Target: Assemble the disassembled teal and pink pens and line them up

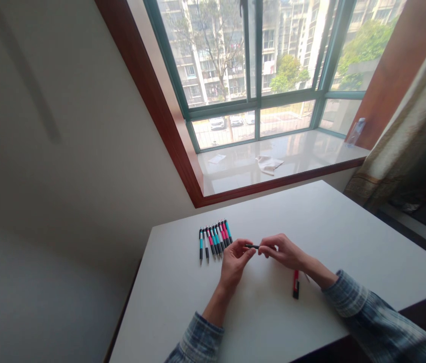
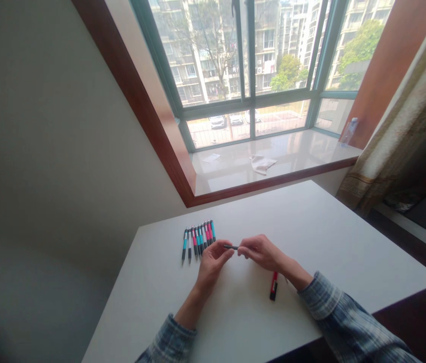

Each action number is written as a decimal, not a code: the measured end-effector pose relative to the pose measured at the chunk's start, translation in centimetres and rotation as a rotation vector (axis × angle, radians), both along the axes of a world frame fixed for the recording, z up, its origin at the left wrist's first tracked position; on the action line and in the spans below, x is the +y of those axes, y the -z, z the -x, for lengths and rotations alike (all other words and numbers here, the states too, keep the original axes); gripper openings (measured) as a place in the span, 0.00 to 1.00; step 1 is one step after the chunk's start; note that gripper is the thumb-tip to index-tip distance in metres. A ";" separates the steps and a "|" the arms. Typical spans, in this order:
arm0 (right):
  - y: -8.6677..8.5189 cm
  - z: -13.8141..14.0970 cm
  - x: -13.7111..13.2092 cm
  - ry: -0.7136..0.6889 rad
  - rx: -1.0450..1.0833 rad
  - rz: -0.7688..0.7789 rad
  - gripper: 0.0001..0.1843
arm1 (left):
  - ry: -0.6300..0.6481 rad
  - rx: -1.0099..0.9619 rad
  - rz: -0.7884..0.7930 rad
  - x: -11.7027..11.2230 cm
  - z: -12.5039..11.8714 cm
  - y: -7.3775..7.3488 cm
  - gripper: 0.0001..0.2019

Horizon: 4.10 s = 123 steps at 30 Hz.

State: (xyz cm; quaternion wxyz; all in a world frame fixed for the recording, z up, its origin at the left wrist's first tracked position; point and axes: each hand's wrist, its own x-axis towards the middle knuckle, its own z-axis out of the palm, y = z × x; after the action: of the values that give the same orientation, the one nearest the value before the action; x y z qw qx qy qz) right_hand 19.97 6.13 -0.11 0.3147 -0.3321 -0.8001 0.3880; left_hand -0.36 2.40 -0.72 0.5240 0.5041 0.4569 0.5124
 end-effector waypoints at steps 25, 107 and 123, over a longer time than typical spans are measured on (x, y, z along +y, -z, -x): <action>-2.4 -8.3 -3.2 -0.053 -0.322 -0.039 0.07 | 0.004 -0.249 0.118 -0.5 0.1 -0.7 0.21; -5.0 -2.1 -2.3 0.325 0.011 -0.092 0.13 | 0.094 -0.020 0.064 -0.7 0.1 -0.2 0.20; -4.2 -0.4 -2.4 0.307 0.046 -0.147 0.14 | 0.104 -0.016 0.039 -0.8 0.0 -0.5 0.17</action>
State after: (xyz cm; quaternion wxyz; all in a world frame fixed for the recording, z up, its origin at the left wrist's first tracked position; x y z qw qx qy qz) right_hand 20.35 3.71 4.06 0.4121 -0.4175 -0.7587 0.2834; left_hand -0.39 1.59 -0.20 0.5632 0.5128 0.4357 0.4796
